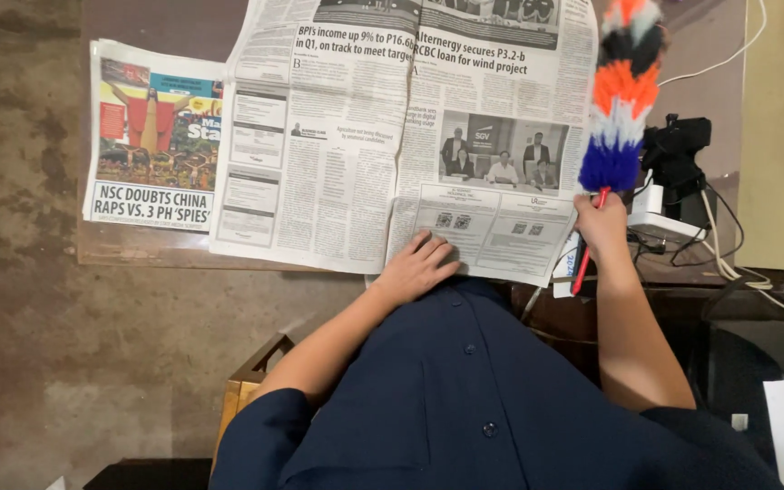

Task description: Dusting and flipping through a stack of newspapers on a desk using a handheld duster.

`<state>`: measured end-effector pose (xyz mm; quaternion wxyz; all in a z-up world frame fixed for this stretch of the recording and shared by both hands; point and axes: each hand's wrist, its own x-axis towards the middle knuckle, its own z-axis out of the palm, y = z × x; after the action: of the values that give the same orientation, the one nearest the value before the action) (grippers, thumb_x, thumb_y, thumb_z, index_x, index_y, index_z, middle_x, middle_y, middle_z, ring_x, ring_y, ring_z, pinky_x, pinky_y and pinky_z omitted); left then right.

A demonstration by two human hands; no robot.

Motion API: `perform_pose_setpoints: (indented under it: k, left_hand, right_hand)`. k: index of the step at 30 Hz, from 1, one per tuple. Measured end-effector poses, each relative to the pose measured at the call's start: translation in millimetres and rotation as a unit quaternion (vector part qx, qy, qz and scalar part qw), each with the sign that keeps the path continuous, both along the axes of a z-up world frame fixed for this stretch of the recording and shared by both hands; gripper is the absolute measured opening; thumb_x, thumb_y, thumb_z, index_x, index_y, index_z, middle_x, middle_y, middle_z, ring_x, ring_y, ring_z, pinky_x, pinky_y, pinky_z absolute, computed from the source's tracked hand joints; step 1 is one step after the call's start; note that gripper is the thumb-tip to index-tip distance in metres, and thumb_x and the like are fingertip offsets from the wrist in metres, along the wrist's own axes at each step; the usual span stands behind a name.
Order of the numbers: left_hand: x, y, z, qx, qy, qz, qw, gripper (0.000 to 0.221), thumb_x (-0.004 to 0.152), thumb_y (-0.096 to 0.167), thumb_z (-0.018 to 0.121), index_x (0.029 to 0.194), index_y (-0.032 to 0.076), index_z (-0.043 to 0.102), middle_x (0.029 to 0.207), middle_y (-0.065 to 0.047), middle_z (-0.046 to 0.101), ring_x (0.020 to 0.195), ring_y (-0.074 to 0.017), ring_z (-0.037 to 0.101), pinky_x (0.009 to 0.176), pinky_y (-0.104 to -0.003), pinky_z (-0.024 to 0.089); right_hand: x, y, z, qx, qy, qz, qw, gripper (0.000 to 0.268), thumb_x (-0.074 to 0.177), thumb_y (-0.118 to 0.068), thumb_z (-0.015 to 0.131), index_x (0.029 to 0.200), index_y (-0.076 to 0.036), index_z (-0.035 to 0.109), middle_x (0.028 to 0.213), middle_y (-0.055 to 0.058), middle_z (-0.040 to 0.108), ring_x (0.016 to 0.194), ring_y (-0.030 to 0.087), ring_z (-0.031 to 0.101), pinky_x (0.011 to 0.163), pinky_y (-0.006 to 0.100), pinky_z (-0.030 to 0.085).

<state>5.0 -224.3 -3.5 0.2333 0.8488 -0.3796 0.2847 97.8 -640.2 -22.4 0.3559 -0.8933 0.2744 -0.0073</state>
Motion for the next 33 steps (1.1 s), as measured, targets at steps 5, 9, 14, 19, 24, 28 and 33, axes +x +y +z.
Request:
perform_pose_setpoints:
  k: [5, 9, 14, 19, 24, 28, 33]
  left_hand:
    - [-0.7, 10.4, 11.0, -0.014, 0.011, -0.026, 0.999, 0.012, 0.101, 0.024, 0.058, 0.099, 0.016, 0.068, 0.099, -0.008, 0.063, 0.102, -0.0266, 0.065, 0.103, -0.045, 0.049]
    - [0.6, 13.4, 12.7, 0.017, -0.009, -0.019, 1.0, 0.009, 0.099, 0.023, 0.06, 0.101, 0.016, 0.066, 0.105, -0.01, 0.062, 0.109, -0.0281, 0.064, 0.105, -0.046, 0.048]
    - [2.3, 11.5, 16.0, 0.001, -0.021, -0.009, 1.0, 0.011, 0.102, 0.021, 0.057, 0.101, 0.016, 0.067, 0.102, -0.009, 0.063, 0.103, -0.0276, 0.066, 0.098, -0.044, 0.051]
    - [2.1, 4.1, 26.6, -0.021, -0.068, 0.001, 0.997, 0.014, 0.104, 0.02, 0.054, 0.104, 0.016, 0.067, 0.115, -0.01, 0.065, 0.117, -0.0273, 0.064, 0.11, -0.046, 0.045]
    - [-4.7, -2.5, 21.2, -0.071, -0.056, -0.046, 0.995, 0.02, 0.106, 0.016, 0.053, 0.116, 0.009, 0.068, 0.111, -0.014, 0.067, 0.112, -0.0319, 0.067, 0.106, -0.046, 0.05]
    - [-8.0, 3.3, 32.1, -0.105, -0.058, -0.061, 0.991, 0.02, 0.105, 0.014, 0.056, 0.116, 0.004, 0.069, 0.11, -0.017, 0.069, 0.106, -0.0368, 0.069, 0.102, -0.05, 0.053]
    - [-6.4, 16.0, 51.7, -0.115, -0.074, -0.044, 0.99, 0.022, 0.104, 0.018, 0.058, 0.116, 0.005, 0.07, 0.109, -0.017, 0.07, 0.104, -0.0359, 0.071, 0.103, -0.05, 0.052]
  right_hand:
    - [-9.1, 12.8, 32.7, 0.105, -0.04, -0.007, 0.994, 0.024, 0.095, -0.017, 0.071, 0.097, -0.011, 0.048, 0.078, 0.008, 0.067, 0.068, 0.012, 0.069, 0.057, 0.021, 0.053]
    - [-9.2, 22.7, 48.9, 0.136, -0.037, -0.006, 0.99, 0.024, 0.098, -0.018, 0.07, 0.098, -0.011, 0.046, 0.079, 0.007, 0.067, 0.067, 0.009, 0.068, 0.056, 0.018, 0.052]
    - [-7.0, 31.5, 54.5, 0.245, -0.05, -0.069, 0.966, 0.03, 0.097, -0.018, 0.077, 0.097, -0.015, 0.048, 0.072, -0.002, 0.057, 0.059, 0.012, 0.065, 0.049, 0.03, 0.056]
    - [-6.6, 25.6, 46.2, 0.261, -0.072, -0.06, 0.961, 0.032, 0.096, -0.014, 0.08, 0.1, -0.014, 0.048, 0.076, -0.003, 0.054, 0.065, 0.012, 0.064, 0.053, 0.03, 0.057]
    - [-8.2, 27.1, 47.8, 0.273, -0.064, -0.091, 0.956, 0.031, 0.097, -0.016, 0.08, 0.099, -0.018, 0.049, 0.073, -0.005, 0.055, 0.064, 0.014, 0.067, 0.054, 0.036, 0.062]
    - [-10.9, 35.3, 60.5, 0.294, -0.069, -0.081, 0.95, 0.034, 0.097, -0.012, 0.079, 0.099, -0.019, 0.046, 0.076, -0.005, 0.055, 0.067, 0.015, 0.069, 0.057, 0.038, 0.064]
    - [-14.6, 35.4, 58.1, 0.303, -0.077, -0.053, 0.948, 0.037, 0.098, -0.009, 0.079, 0.099, -0.019, 0.043, 0.078, -0.004, 0.058, 0.068, 0.015, 0.069, 0.058, 0.039, 0.063]
